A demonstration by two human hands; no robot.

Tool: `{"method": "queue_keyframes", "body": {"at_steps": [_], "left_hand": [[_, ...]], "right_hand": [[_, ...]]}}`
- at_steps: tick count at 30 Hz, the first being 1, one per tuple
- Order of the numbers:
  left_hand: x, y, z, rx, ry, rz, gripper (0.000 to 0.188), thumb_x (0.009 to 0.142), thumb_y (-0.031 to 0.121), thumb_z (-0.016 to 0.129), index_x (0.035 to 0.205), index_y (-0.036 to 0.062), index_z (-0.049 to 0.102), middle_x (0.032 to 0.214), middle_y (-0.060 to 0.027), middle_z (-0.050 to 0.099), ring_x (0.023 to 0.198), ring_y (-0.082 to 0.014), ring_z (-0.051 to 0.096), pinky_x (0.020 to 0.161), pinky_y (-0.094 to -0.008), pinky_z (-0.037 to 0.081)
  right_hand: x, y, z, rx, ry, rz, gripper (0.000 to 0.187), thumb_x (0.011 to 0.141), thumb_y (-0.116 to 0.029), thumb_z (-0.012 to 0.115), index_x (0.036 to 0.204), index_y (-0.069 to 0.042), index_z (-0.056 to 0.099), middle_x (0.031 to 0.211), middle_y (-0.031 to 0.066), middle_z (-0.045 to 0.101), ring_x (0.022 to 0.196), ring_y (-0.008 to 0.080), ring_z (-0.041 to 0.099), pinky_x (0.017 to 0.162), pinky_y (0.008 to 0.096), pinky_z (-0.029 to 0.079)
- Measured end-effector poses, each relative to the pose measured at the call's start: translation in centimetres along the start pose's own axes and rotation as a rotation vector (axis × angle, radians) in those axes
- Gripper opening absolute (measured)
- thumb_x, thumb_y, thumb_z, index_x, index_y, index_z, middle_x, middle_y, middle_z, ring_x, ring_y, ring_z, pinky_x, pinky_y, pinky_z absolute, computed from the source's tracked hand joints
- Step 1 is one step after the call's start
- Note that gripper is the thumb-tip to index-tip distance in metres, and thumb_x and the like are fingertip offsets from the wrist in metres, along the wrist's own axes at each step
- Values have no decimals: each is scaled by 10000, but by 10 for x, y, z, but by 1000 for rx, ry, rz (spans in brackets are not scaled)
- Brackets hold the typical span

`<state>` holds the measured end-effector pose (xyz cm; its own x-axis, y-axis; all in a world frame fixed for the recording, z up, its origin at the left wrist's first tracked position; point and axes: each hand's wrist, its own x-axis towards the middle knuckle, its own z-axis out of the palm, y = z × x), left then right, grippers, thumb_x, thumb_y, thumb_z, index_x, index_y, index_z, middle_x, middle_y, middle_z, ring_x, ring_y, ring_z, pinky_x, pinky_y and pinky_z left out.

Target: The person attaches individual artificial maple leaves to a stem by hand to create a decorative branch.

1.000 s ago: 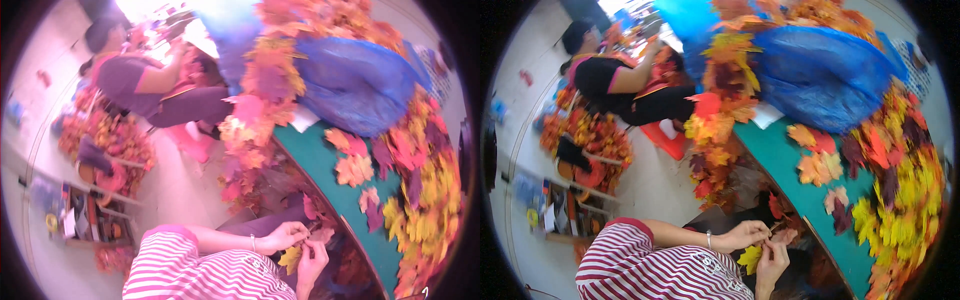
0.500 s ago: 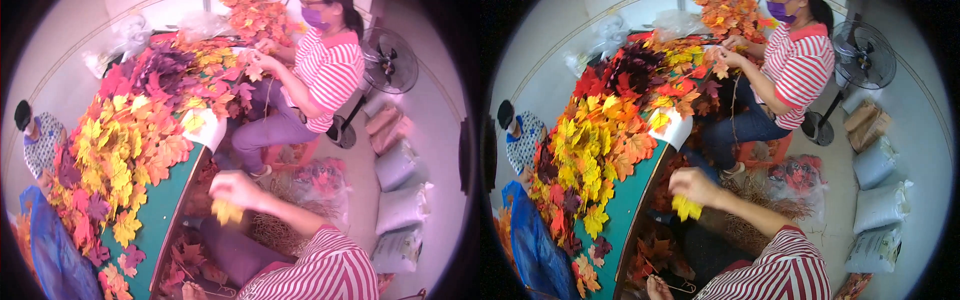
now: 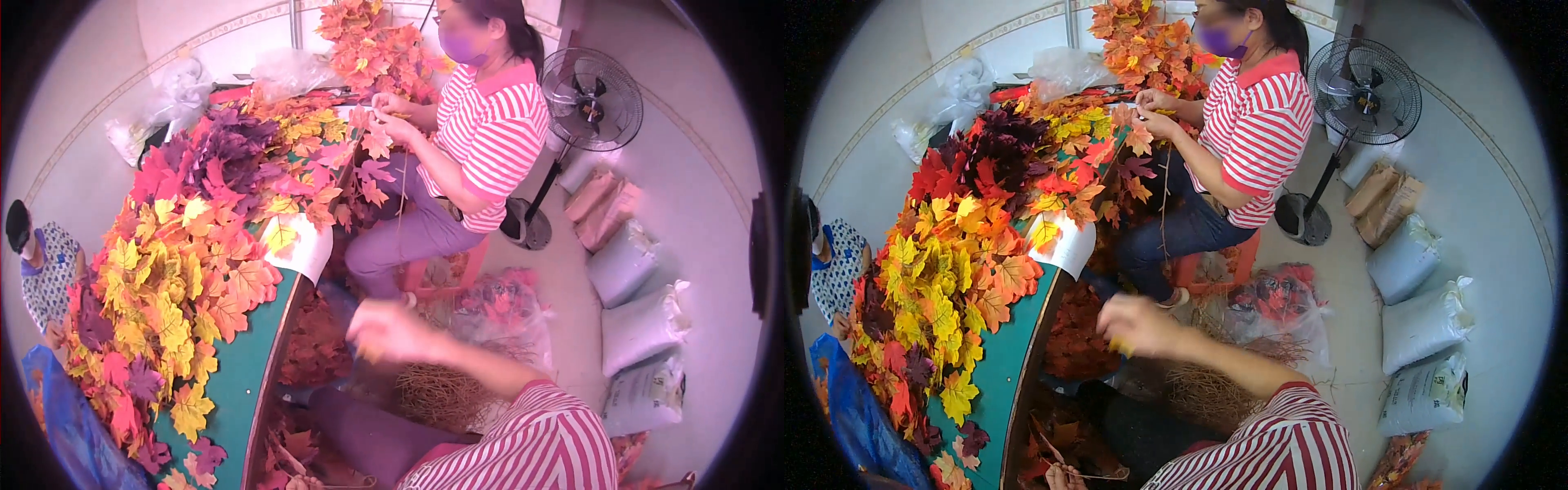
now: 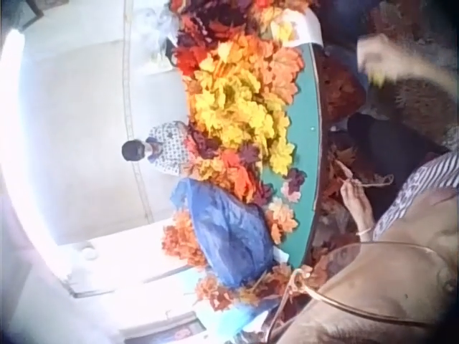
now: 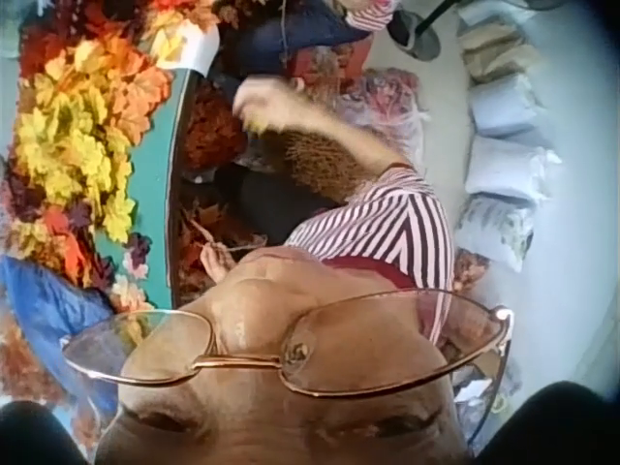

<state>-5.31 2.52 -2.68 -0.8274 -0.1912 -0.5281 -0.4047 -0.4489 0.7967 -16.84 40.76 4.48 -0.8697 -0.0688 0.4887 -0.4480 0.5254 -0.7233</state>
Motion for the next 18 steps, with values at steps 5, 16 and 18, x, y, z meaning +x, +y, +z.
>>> {"method": "queue_keyframes", "body": {"at_steps": [5,16,18], "left_hand": [[-4,-13,-1,-32,-109,29,269,1000,241,666,1191,69,586,1000,-45,637,811,-136,574,762,-273,512],[-26,-12,-27,-138,-49,15,355,1007,252,669,1267,21,595,1191,-93,653,1095,-201,617,960,-322,517],[-26,-11,-30,-164,-95,4,362,1017,253,655,1288,22,587,1222,-94,642,1115,-192,604,952,-314,514]], "right_hand": [[-48,-101,139,495,-637,-287,158,878,-72,601,1030,-39,627,972,159,598,910,345,632,738,444,534],[-99,-108,232,318,-579,-44,128,891,-66,624,934,1,524,908,147,564,799,371,620,683,450,514],[-104,-114,240,404,-425,-57,152,906,-84,622,926,13,506,882,150,558,797,374,613,679,457,497]]}}
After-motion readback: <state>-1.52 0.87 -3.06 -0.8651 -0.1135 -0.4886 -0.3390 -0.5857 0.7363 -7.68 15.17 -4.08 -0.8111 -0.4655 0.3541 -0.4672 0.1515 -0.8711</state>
